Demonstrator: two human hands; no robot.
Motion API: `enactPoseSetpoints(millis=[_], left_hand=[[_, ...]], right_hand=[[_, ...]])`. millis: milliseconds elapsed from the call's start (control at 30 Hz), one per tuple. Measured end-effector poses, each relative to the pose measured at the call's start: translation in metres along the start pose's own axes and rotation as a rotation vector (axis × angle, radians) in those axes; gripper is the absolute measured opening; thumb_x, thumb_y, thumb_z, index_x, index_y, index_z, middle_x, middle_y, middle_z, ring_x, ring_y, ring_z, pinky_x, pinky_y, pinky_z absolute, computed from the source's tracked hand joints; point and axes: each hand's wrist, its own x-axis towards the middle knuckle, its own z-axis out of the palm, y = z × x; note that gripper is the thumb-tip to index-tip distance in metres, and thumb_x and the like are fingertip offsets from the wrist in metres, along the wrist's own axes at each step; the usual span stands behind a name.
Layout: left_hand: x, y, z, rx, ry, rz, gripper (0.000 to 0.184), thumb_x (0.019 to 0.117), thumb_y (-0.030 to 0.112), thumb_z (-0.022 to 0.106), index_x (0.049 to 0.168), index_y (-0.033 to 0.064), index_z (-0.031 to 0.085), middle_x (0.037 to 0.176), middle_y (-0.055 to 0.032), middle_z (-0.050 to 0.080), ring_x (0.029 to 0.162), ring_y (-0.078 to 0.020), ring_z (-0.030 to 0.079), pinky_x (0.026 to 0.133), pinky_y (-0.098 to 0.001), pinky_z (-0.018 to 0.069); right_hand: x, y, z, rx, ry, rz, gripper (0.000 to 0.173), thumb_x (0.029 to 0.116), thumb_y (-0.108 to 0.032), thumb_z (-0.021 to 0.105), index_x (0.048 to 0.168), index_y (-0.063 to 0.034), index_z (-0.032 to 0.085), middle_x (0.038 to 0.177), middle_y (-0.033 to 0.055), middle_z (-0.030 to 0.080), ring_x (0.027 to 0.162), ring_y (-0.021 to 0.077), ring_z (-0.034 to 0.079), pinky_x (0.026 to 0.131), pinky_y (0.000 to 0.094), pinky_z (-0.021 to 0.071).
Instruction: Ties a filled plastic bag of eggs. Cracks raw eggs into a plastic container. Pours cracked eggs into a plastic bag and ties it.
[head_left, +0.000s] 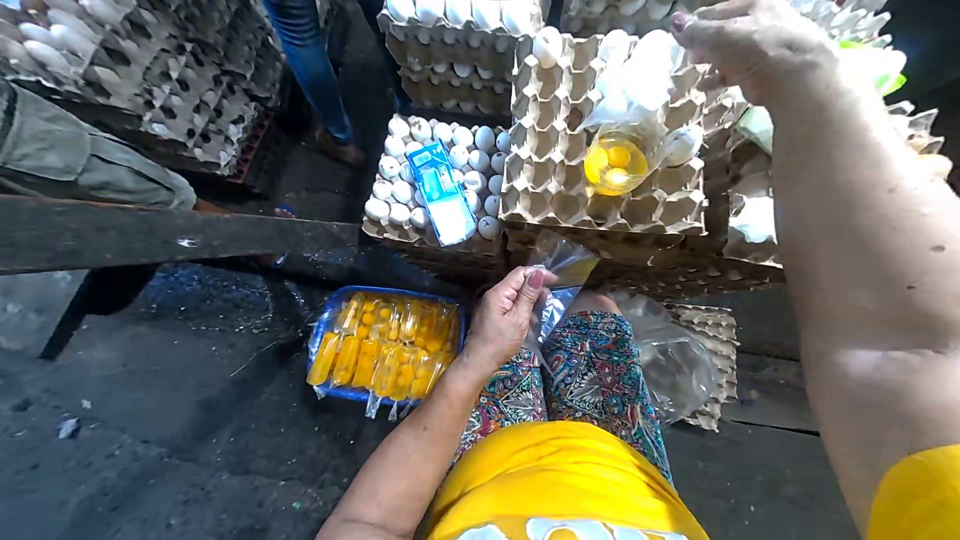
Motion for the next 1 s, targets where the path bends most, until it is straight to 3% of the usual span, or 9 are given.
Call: enactPoseSetpoints(millis=[133,267,333,433,600,700,800,933,1000], left_hand=[[-0.001,0.002,-0.001,0.008,-0.050,0.037,0.038,0.1122,0.026,0.037,0.118,0.0056,0.068,0.077,0.0028,0.068,0.059,-0.0019,0.055,0.055,-0.0180,0.0467],[0.002,0.011,-0.005,0.035,-0.084,0.121,0.037,0.1121,0.025,0.038,0.119,0.0039,0.068,0.072,0.0017,0.064,0.056,-0.0030,0.053,0.054,-0.0186,0.0463],[0.005,0.019,-0.009,0.102,-0.098,0.182,0.036,0.1119,0.024,0.040,0.119,0.0026,0.068,0.071,0.0003,0.061,0.058,-0.0053,0.054,0.056,-0.0209,0.0489],[0.010,0.025,-0.012,0.189,-0.099,0.262,0.035,0.1113,0.025,0.042,0.114,0.0026,0.069,0.067,0.0001,0.058,0.055,-0.0060,0.052,0.054,-0.0215,0.0480],[0.018,0.027,-0.006,0.346,-0.089,0.407,0.033,0.1100,0.025,0.046,0.103,0.0021,0.070,0.066,-0.0012,0.057,0.054,-0.0074,0.052,0.053,-0.0244,0.0488],[0.015,0.026,-0.003,0.377,-0.124,0.464,0.031,0.1090,0.022,0.049,0.097,0.0017,0.068,0.068,-0.0030,0.058,0.055,-0.0089,0.052,0.053,-0.0257,0.0482],[0.016,0.019,-0.003,0.407,-0.162,0.467,0.032,0.1083,0.026,0.051,0.095,0.0022,0.068,0.067,-0.0037,0.059,0.057,-0.0103,0.055,0.056,-0.0282,0.0486],[0.019,0.016,-0.005,0.447,-0.199,0.466,0.034,0.1086,0.027,0.050,0.090,0.0028,0.065,0.065,-0.0038,0.055,0.058,-0.0129,0.054,0.056,-0.0314,0.0473],[0.022,0.017,-0.008,0.436,-0.240,0.494,0.034,0.1088,0.026,0.049,0.091,0.0019,0.066,0.067,-0.0046,0.058,0.060,-0.0131,0.056,0.058,-0.0314,0.0495]], right_hand=[[-0.003,0.002,-0.011,-0.117,0.219,-0.089,0.042,0.1019,-0.043,0.056,0.115,-0.0054,0.070,0.114,0.0143,0.066,0.105,0.0215,0.061,0.096,0.0499,0.0458],[-0.040,-0.003,-0.008,-0.015,0.336,-0.244,0.033,0.1054,-0.034,0.049,0.108,-0.0081,0.070,0.098,0.0026,0.065,0.087,0.0083,0.060,0.084,0.0344,0.0498],[-0.084,-0.011,0.003,0.105,0.204,-0.352,0.034,0.1082,-0.034,0.046,0.117,-0.0086,0.066,0.103,-0.0009,0.066,0.084,0.0044,0.064,0.076,0.0279,0.0571],[-0.142,-0.009,0.030,0.094,0.015,-0.437,0.035,0.1064,-0.033,0.052,0.126,-0.0067,0.064,0.110,0.0053,0.065,0.085,0.0094,0.064,0.074,0.0321,0.0565],[-0.196,0.009,0.061,0.208,-0.282,-0.298,0.036,0.1074,-0.034,0.050,0.129,-0.0111,0.066,0.103,0.0009,0.071,0.078,0.0077,0.066,0.065,0.0287,0.0574],[-0.210,0.025,0.073,0.278,-0.338,-0.315,0.020,0.1042,-0.021,0.058,0.116,-0.0112,0.070,0.090,-0.0046,0.071,0.073,0.0015,0.065,0.066,0.0200,0.0557],[-0.213,0.038,0.076,0.345,-0.333,-0.292,0.013,0.1015,-0.012,0.060,0.102,-0.0093,0.073,0.084,-0.0051,0.070,0.071,0.0014,0.064,0.066,0.0185,0.0551],[-0.221,0.036,0.071,0.279,-0.374,-0.171,0.034,0.1093,-0.035,0.045,0.113,-0.0159,0.073,0.093,-0.0049,0.073,0.073,0.0048,0.066,0.062,0.0226,0.0555],[-0.223,0.035,0.073,0.234,-0.387,-0.200,0.026,0.1077,-0.031,0.051,0.109,-0.0154,0.072,0.084,-0.0062,0.069,0.066,0.0022,0.061,0.057,0.0188,0.0503]])
